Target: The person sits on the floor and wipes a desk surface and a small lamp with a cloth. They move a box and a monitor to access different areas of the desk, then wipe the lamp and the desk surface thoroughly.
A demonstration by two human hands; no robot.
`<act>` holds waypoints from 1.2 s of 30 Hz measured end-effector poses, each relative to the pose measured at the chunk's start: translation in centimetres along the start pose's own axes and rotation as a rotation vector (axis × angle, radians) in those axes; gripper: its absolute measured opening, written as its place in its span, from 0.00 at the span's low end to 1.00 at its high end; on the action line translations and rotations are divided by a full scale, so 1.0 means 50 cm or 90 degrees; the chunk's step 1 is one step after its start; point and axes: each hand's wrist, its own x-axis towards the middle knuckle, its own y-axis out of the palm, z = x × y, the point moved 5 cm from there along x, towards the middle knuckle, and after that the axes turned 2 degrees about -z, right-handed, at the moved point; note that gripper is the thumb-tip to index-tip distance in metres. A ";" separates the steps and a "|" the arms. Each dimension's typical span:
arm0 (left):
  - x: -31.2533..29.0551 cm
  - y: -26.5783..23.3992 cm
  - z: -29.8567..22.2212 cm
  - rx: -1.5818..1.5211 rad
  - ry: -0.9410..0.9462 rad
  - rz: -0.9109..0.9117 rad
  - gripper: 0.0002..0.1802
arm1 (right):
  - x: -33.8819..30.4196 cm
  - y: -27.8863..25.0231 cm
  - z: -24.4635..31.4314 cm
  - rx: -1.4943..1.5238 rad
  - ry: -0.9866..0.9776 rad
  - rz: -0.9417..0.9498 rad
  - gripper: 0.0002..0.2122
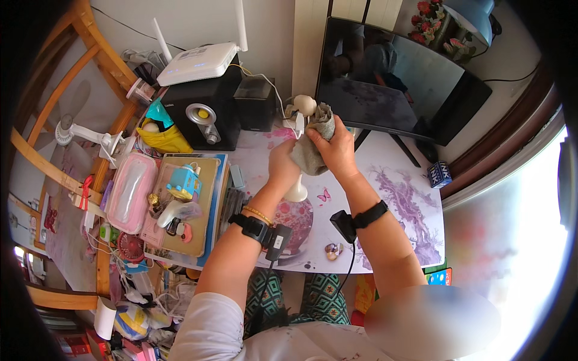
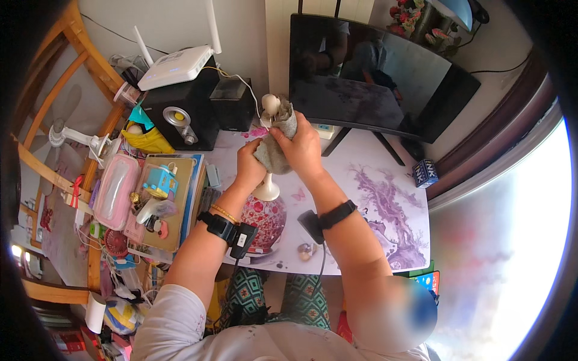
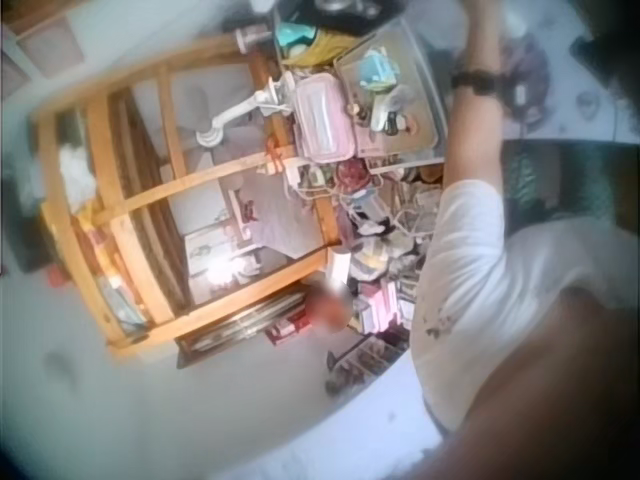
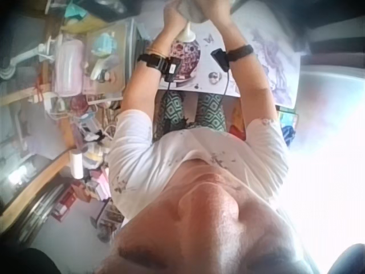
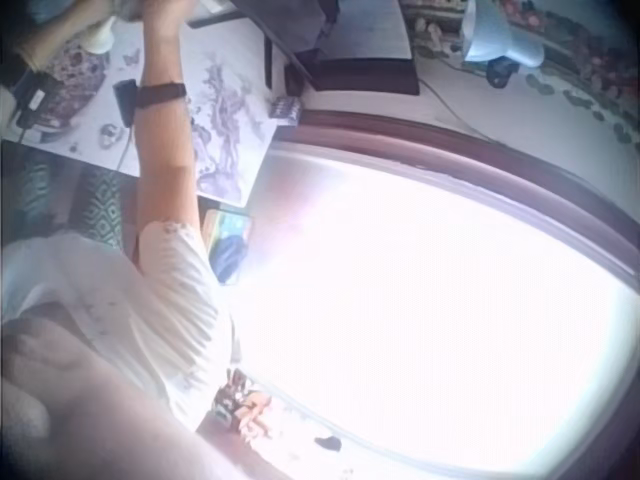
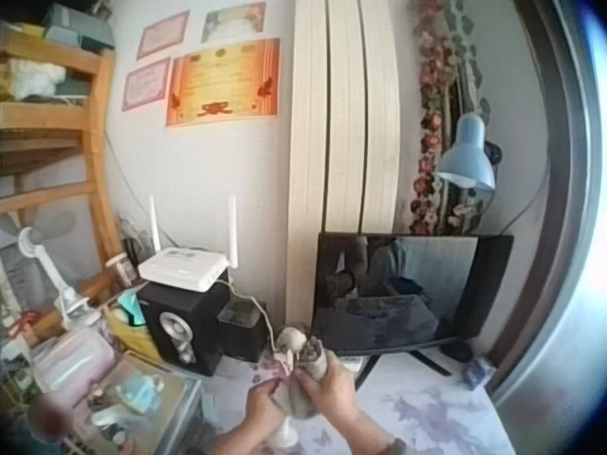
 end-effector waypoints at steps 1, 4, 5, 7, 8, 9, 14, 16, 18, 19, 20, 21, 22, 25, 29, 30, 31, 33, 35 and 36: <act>-0.002 -0.003 -0.001 0.009 -0.003 -0.001 0.08 | 0.001 0.001 -0.003 -0.011 0.021 0.002 0.21; 0.003 0.006 0.010 0.072 -0.052 0.040 0.05 | -0.017 -0.012 -0.058 0.333 0.150 -0.132 0.16; 0.003 0.005 0.008 0.056 -0.056 0.031 0.04 | -0.022 -0.018 -0.089 0.436 0.208 -0.180 0.16; 0.000 -0.002 0.005 0.029 -0.069 0.011 0.04 | -0.028 -0.037 -0.097 0.437 0.208 -0.187 0.14; -0.001 -0.006 -0.002 0.066 -0.036 -0.004 0.04 | -0.029 -0.044 -0.099 0.437 0.208 -0.191 0.13; -0.003 -0.010 -0.011 0.105 -0.002 -0.014 0.04 | -0.026 -0.043 -0.089 0.368 0.193 -0.157 0.13; -0.024 0.003 -0.035 0.204 0.176 -0.094 0.03 | -0.009 -0.022 -0.007 -0.205 0.042 -0.049 0.22; -0.023 0.014 -0.034 0.238 0.191 -0.107 0.02 | -0.004 -0.023 -0.036 -0.090 0.125 -0.069 0.20; -0.021 0.016 -0.033 0.247 0.196 -0.113 0.03 | -0.006 -0.016 -0.093 0.249 0.316 -0.047 0.19; -0.018 0.013 -0.033 0.239 0.194 -0.111 0.04 | -0.011 -0.019 -0.107 0.407 0.375 -0.108 0.16; -0.015 0.010 -0.032 0.231 0.192 -0.109 0.05 | -0.014 -0.030 -0.113 0.480 0.373 -0.144 0.14; -0.008 0.004 -0.026 0.200 0.148 -0.091 0.05 | -0.018 -0.041 -0.112 0.557 0.372 -0.183 0.13; 0.000 -0.003 -0.020 0.168 0.104 -0.074 0.06 | -0.022 -0.049 -0.125 0.534 0.369 -0.181 0.13; 0.017 -0.021 -0.016 0.013 -0.052 -0.025 0.06 | -0.038 -0.058 -0.153 0.439 0.338 -0.154 0.12; 0.027 -0.009 -0.006 -0.021 -0.065 0.006 0.06 | -0.040 -0.039 -0.112 0.145 0.075 -0.149 0.16; 0.024 -0.014 -0.006 0.032 -0.044 0.009 0.07 | -0.040 -0.034 -0.041 0.044 -0.051 -0.156 0.17; 0.023 -0.020 -0.010 0.084 -0.020 0.011 0.07 | -0.036 -0.041 0.038 -0.058 -0.179 -0.163 0.19; 0.017 -0.022 -0.044 0.104 0.034 -0.026 0.08 | -0.022 -0.045 0.082 -0.152 -0.233 -0.111 0.21; 0.015 -0.026 -0.037 0.156 0.089 -0.055 0.08 | -0.017 -0.036 0.091 -0.196 -0.291 -0.053 0.22; 0.015 -0.027 -0.041 0.144 0.081 -0.055 0.08 | -0.015 -0.034 0.087 -0.199 -0.322 -0.024 0.23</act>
